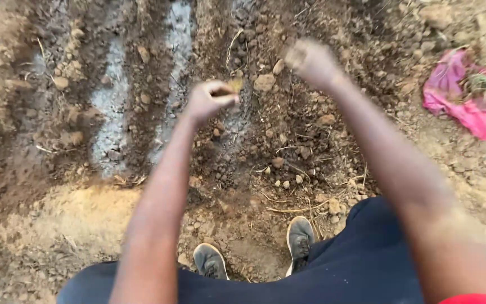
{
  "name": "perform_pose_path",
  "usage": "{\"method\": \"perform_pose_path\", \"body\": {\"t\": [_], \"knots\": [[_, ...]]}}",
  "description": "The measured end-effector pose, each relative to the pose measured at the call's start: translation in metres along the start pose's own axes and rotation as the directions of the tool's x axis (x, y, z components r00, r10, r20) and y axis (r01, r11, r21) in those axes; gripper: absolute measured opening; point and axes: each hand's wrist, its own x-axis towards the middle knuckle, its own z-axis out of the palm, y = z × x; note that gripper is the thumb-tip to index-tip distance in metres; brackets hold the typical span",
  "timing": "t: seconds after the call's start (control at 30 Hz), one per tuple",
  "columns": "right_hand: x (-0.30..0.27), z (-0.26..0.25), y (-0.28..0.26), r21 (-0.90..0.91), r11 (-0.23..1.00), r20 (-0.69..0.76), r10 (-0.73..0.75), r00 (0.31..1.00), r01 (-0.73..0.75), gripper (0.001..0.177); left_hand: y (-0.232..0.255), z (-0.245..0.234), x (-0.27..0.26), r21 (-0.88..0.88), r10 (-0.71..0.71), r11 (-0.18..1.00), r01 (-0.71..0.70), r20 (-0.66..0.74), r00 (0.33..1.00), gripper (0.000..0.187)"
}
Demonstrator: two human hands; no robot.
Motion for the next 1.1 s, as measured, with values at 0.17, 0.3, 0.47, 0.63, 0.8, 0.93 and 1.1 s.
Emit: {"method": "perform_pose_path", "body": {"t": [0.17, 0.3, 0.47, 0.63, 0.8, 0.93, 1.1], "knots": [[-0.096, 0.205, 0.017, 0.016, 0.954, 0.427, 0.265, 0.864, -0.3, 0.032, -0.158, 0.077, -0.036, 0.025, -0.136, 0.99, 0.139, -0.079, 0.987, 0.025], [-0.162, 0.338, 0.063, -0.23, 0.939, 0.434, -0.138, 0.89, 0.257, 0.037, -0.241, 0.116, -0.079, 0.004, -0.24, 0.97, 0.242, -0.116, 0.964, 0.029], [-0.182, 0.346, 0.059, -0.301, 0.831, 0.56, -0.243, 0.792, 0.468, 0.054, -0.273, 0.125, -0.104, 0.078, -0.213, 0.971, 0.225, -0.135, 0.968, 0.027], [-0.171, 0.359, 0.074, -0.362, 0.776, 0.604, -0.227, 0.764, 0.517, 0.056, -0.282, 0.124, -0.106, 0.048, -0.232, 0.97, 0.24, -0.136, 0.963, 0.03], [-0.169, 0.346, 0.079, -0.476, 0.673, 0.618, -0.202, 0.76, 0.566, 0.064, -0.287, 0.121, -0.1, -0.058, -0.293, 0.956, 0.287, -0.183, 0.938, 0.031], [-0.169, 0.344, 0.082, -0.374, 0.738, 0.637, -0.236, 0.734, 0.562, 0.054, -0.298, 0.118, -0.105, -0.122, -0.241, 0.969, 0.216, -0.246, 0.939, 0.03], [-0.159, 0.352, 0.083, -0.375, 0.585, 0.63, -0.409, 0.66, 0.72, 0.057, -0.24, 0.101, -0.112, -0.331, -0.406, 0.895, 0.299, -0.33, 0.852, 0.034]]}}
